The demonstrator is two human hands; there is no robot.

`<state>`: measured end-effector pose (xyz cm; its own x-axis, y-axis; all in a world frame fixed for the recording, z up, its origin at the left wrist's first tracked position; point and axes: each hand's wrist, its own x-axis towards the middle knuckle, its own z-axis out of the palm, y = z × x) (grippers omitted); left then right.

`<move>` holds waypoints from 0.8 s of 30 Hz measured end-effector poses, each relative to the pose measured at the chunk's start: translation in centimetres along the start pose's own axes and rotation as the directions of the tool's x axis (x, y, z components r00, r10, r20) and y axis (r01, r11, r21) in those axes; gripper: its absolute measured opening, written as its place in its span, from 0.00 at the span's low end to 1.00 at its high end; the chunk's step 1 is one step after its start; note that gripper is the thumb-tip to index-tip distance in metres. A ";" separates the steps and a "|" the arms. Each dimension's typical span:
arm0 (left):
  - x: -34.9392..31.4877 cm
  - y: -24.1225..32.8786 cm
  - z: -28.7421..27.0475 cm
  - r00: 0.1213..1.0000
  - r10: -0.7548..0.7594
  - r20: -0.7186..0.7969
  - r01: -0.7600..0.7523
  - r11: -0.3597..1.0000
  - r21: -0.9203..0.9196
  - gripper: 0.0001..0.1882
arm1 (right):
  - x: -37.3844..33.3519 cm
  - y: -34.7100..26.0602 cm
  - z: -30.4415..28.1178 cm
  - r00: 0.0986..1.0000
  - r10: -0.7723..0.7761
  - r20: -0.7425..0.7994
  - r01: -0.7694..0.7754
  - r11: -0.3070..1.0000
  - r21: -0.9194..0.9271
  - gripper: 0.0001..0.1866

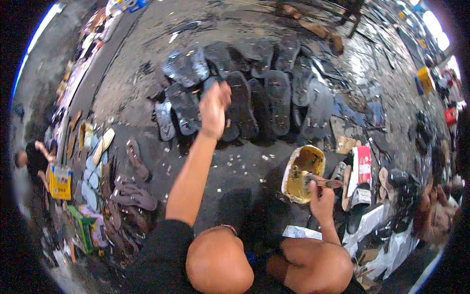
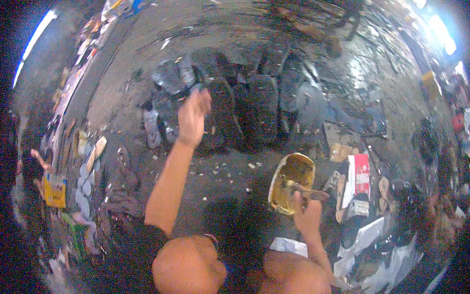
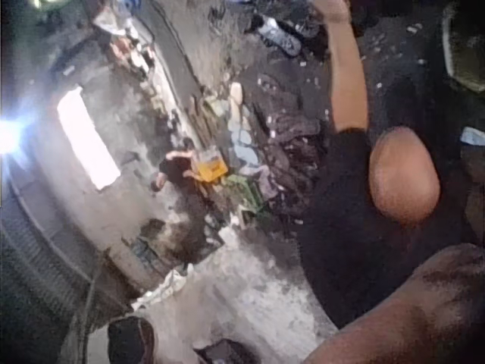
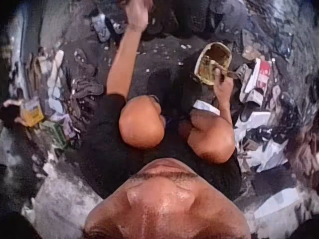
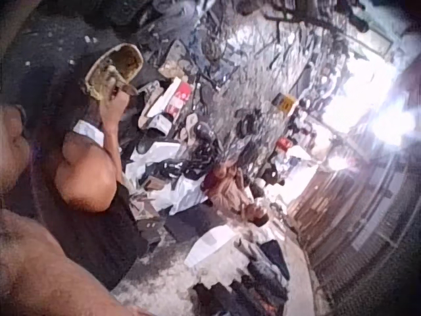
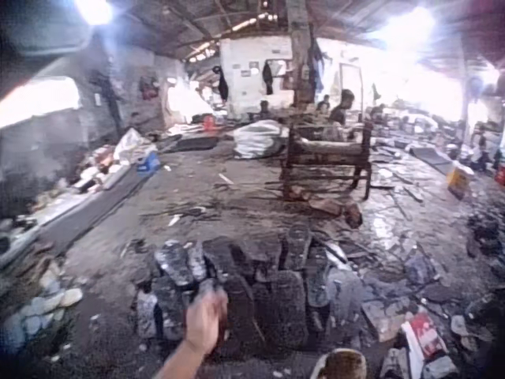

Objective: The person sits on the ground and repeatedly applies a yellowish adhesive from a container onto the soles of black flip-flops using a brush. The person handles multiple flip-flops one at a time, coating the soles and placing them back on the floor.

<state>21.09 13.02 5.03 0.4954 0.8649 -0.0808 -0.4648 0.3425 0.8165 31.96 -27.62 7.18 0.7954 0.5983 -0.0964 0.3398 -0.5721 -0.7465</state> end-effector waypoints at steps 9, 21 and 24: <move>-19.1 5.4 -22.9 0.858 0.342 -0.384 0.035 0.706 0.707 0.18 | 2.6 -0.8 3.7 0.962 -0.243 -0.122 0.220 0.959 -0.177 0.14; -19.0 9.4 -22.0 0.935 0.308 -0.177 -0.014 0.532 0.847 0.22 | -4.4 -1.1 -5.2 0.660 0.391 0.641 -0.020 0.862 -0.506 0.20; -26.5 3.8 -12.6 0.970 -0.228 -0.084 0.207 0.594 0.778 0.26 | -3.0 -1.9 -3.4 0.799 0.308 0.516 -0.503 0.812 0.295 0.19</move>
<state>-3.03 -3.99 3.03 0.5249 0.7918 -0.3122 0.3969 0.0967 0.9128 30.65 -30.23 11.10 0.4813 0.5918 -0.6466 -0.2722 -0.6003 -0.7520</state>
